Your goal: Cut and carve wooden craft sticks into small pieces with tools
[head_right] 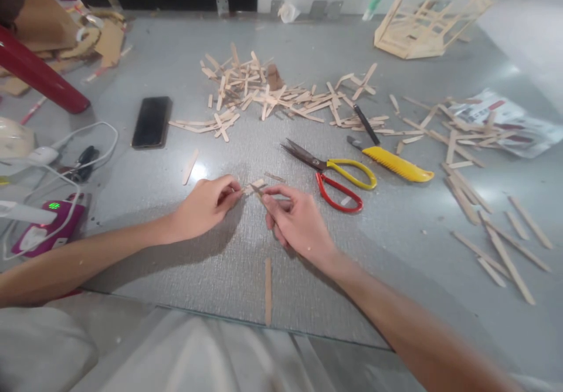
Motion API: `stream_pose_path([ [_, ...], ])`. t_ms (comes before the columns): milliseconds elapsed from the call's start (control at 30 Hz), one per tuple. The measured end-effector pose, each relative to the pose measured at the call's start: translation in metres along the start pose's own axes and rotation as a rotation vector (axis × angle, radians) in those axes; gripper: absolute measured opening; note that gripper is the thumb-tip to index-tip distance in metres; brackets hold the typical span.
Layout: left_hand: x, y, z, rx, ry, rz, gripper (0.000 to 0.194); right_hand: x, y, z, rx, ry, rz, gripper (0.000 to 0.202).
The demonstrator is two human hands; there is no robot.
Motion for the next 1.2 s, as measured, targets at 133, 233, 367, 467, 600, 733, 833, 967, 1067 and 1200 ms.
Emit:
stream_pose_path([
  [133, 0.0, -0.003, -0.011, 0.12, -0.278, 0.104, 0.015, 0.014, -0.002, 0.011, 0.082, 0.113, -0.138, 0.045],
  [233, 0.002, -0.009, -0.028, 0.148, -0.419, 0.163, 0.016, 0.022, -0.011, 0.027, 0.152, 0.137, -0.213, 0.037],
  [367, 0.007, -0.018, -0.046, 0.156, -0.447, 0.17, 0.015, 0.021, -0.026, 0.042, 0.228, 0.165, -0.201, 0.023],
  [467, 0.01, -0.022, -0.053, 0.139, -0.403, 0.136, 0.015, 0.015, -0.035, 0.045, 0.237, 0.199, -0.156, 0.019],
  [600, 0.013, -0.025, -0.057, 0.134, -0.423, 0.138, 0.018, 0.012, -0.041, 0.047, 0.255, 0.222, -0.148, 0.018],
  [733, 0.012, -0.028, -0.061, 0.143, -0.492, 0.203, 0.021, 0.013, -0.043, 0.048, 0.27, 0.253, -0.157, 0.019],
  [833, 0.009, -0.031, -0.062, 0.176, -0.558, 0.248, 0.022, 0.013, -0.043, 0.047, 0.275, 0.271, -0.153, 0.02],
  [967, 0.008, -0.031, -0.062, 0.219, -0.627, 0.257, 0.019, 0.014, -0.043, 0.046, 0.281, 0.273, -0.154, 0.021],
  [1067, 0.007, -0.03, -0.061, 0.244, -0.661, 0.247, 0.018, 0.014, -0.044, 0.045, 0.267, 0.26, -0.16, 0.023],
  [1200, 0.007, -0.029, -0.061, 0.263, -0.681, 0.242, 0.018, 0.014, -0.044, 0.046, 0.262, 0.245, -0.165, 0.026],
])
Point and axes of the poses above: each hand's wrist, its own y-axis towards the middle knuckle, its own x-axis out of the back of the hand, z = x × y, the point moved 8 cm from there along y, towards the middle knuckle, and after that the axes turned 5 degrees about -z, right-handed, at the moved point
